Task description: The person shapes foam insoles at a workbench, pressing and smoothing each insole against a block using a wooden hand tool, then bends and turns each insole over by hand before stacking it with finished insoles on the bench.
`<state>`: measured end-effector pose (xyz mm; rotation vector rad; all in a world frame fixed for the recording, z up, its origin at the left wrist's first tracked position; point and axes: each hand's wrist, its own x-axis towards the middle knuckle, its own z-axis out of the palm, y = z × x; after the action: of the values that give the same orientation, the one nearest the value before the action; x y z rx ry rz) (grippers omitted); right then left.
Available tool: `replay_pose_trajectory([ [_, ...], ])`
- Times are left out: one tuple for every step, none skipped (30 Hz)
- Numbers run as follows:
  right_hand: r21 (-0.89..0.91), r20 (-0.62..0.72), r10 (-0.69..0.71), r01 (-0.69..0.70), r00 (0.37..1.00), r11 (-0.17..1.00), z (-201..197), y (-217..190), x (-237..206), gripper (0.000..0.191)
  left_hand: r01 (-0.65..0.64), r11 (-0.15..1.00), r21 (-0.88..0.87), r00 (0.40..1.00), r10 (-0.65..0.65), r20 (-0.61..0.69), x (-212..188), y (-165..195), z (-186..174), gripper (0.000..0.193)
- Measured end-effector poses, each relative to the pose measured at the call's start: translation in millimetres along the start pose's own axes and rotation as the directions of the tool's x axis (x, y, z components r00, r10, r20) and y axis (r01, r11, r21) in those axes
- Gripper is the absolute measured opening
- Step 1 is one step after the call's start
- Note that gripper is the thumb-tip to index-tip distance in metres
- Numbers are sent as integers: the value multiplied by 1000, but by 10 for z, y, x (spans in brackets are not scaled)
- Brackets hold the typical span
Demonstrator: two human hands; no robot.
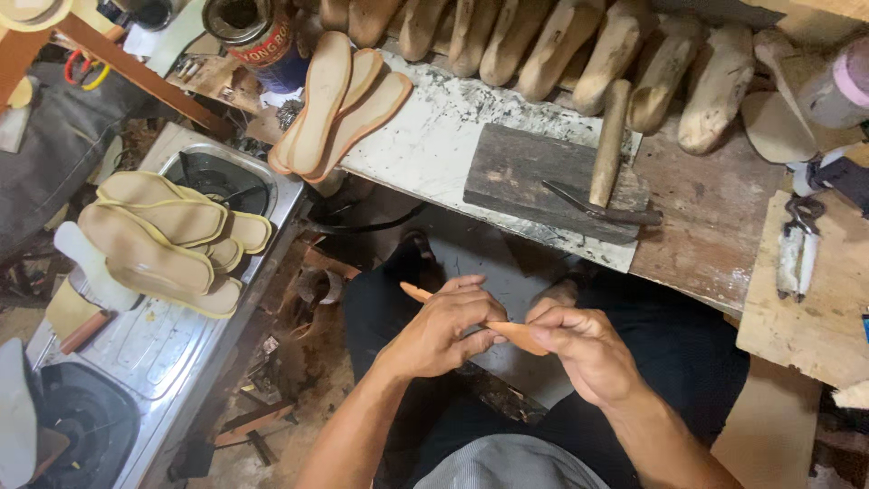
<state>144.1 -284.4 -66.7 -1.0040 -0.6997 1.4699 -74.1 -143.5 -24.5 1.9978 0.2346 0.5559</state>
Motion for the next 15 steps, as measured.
replay_pose_trajectory([
  [24,5,35,-35,999,999,-3,-28,2,16,7,1000,-5,1000,-7,1,10,22,-12,14],
  [47,13,70,-70,997,996,10,-65,12,18,15,1000,-10,1000,-15,1,23,46,-24,15],
  [-84,0,33,-33,999,996,39,-103,17,17,22,1000,-15,1000,-22,1,34,71,-34,16],
  [-213,-9,-5,3,1000,977,81,-146,16,16,46,998,34,999,-46,1,43,99,-47,16],
  [-338,-14,-44,37,999,940,126,-189,11,15,70,994,82,998,-70,1,51,125,-57,16],
  [-408,13,-116,111,993,906,174,-227,-2,18,95,987,130,995,-95,-2,56,149,-67,16],
  [-471,46,-184,184,982,863,223,-250,-20,25,84,988,129,996,-84,-6,55,172,-77,16],
  [-531,82,-250,254,965,808,269,-266,-29,34,72,989,125,997,-72,-9,54,193,-92,16],
  [-580,68,-260,250,963,775,297,-269,-29,31,58,991,122,998,-57,-9,56,208,-99,16],
  [-628,54,-272,244,961,739,315,-261,-30,29,40,992,122,999,-39,-12,60,222,-93,17],
  [-674,39,-284,235,958,700,320,-242,-37,28,21,992,122,1000,-20,-14,61,235,-79,17],
  [-653,14,-277,218,961,725,315,-217,-40,25,3,992,123,1000,-1,-17,62,245,-71,17],
  [-631,-10,-269,202,963,749,300,-183,-42,22,-13,989,147,1000,15,-15,61,248,-66,16],
  [-608,-33,-258,186,966,772,280,-148,-43,19,-27,985,170,999,30,-15,58,250,-59,16],
  [-525,-21,-225,181,974,832,251,-118,-45,15,-41,980,194,999,45,-14,53,249,-49,15],
])
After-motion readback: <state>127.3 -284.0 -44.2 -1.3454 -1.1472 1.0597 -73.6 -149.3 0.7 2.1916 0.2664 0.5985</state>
